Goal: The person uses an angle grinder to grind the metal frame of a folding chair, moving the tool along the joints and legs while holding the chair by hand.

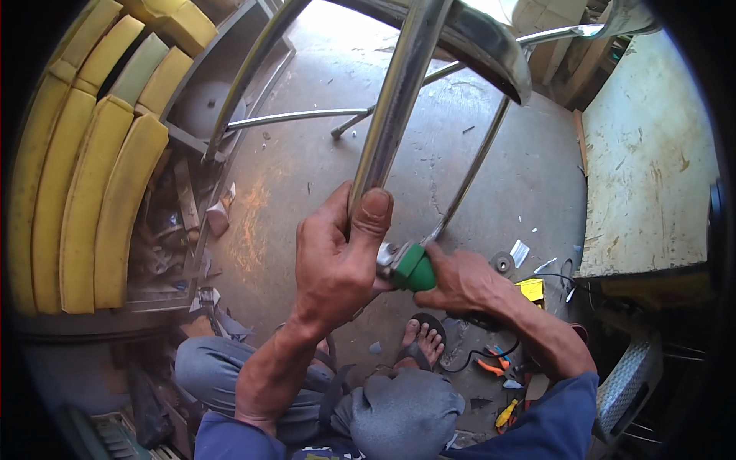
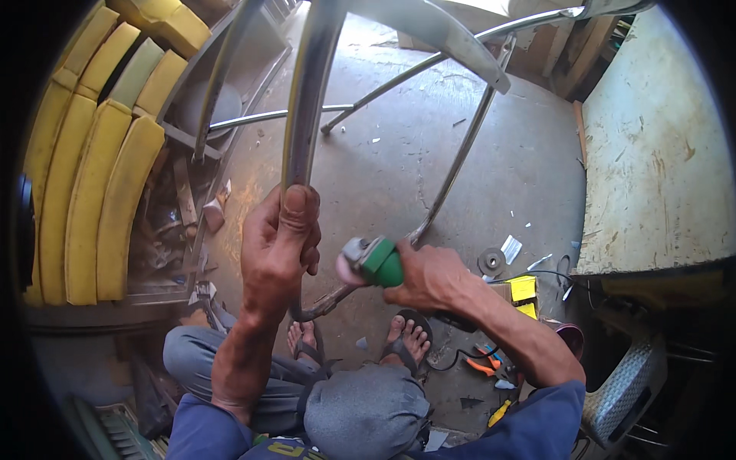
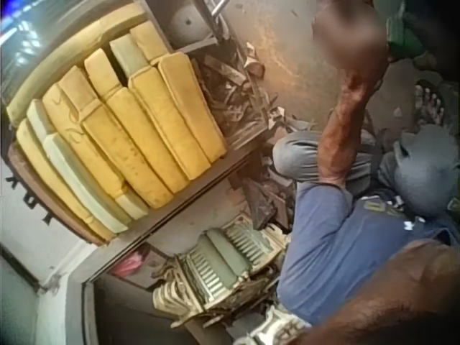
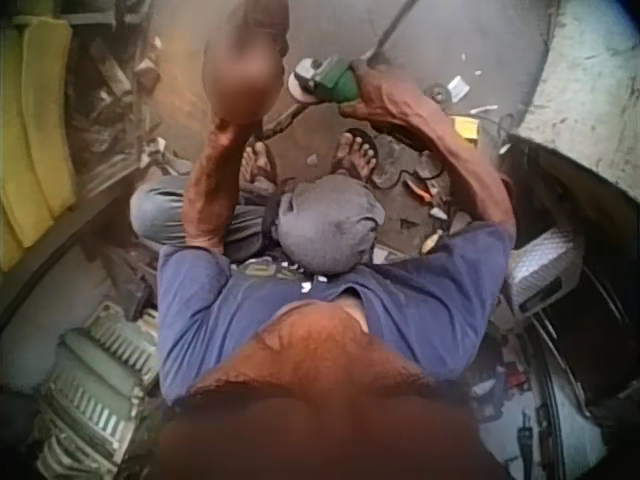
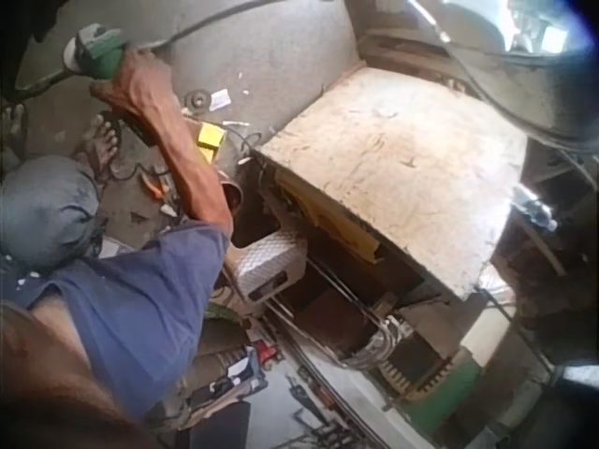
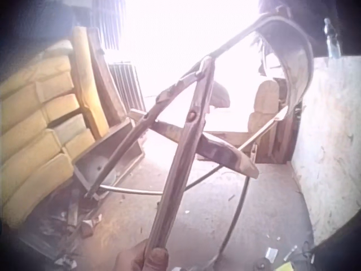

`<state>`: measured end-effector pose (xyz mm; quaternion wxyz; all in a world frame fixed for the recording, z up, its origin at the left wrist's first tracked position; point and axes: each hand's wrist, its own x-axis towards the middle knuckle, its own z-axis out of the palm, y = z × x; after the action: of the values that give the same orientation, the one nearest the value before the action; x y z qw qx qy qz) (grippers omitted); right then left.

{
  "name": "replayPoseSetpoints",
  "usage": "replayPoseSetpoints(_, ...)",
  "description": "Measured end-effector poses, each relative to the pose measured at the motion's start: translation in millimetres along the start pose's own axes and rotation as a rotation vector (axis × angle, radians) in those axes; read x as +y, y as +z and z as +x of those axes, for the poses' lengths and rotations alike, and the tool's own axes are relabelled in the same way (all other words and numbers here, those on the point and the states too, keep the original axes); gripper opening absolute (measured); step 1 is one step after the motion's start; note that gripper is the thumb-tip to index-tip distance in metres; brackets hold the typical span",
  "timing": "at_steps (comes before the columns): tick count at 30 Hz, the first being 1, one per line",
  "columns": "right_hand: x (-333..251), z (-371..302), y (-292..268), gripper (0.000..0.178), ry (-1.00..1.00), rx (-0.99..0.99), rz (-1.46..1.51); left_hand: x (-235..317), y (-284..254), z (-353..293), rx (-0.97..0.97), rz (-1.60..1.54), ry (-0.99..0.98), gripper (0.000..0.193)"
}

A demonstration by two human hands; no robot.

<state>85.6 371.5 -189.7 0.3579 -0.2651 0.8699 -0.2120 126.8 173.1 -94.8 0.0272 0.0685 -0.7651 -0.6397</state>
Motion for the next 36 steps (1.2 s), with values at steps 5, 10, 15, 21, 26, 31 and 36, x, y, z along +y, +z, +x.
replayPoseSetpoints(5, -25.7, 6.0, -5.1, 0.07, -0.045, -0.065, -0.064, -6.6, -13.9, -8.4, 0.014, -0.046, 0.027, 0.047)
replayPoseSetpoints(10, -30.9, 25.2, -16.0, 0.061, -0.065, -0.083, -0.15, -18.4, -22.9, -18.4, -0.019, -0.064, 0.069, 0.044)
replayPoseSetpoints(15, -70.9, 61.3, -49.6, 0.038, -0.065, -0.329, -0.197, -26.5, -32.3, -21.5, -0.024, -0.031, 0.102, 0.042)
replayPoseSetpoints(21, -42.1, 95.0, -33.6, 0.049, -0.222, -0.254, -0.319, -32.4, -31.5, -17.4, -0.025, -0.062, 0.241, 0.041)
replayPoseSetpoints(26, -48.9, 105.5, -37.5, 0.047, -0.168, -0.296, -0.355, -39.9, -25.6, -16.4, 0.015, -0.164, 0.283, 0.04)
replayPoseSetpoints(31, -33.6, 124.7, -40.6, 0.045, -0.106, -0.324, -0.463, -30.5, -37.4, -18.8, -0.052, -0.025, 0.22, 0.04)
replayPoseSetpoints(36, 8.1, 124.7, -34.9, 0.042, -0.087, -0.258, -0.74, -31.7, -35.9, -20.8, -0.059, -0.039, 0.217, 0.04)
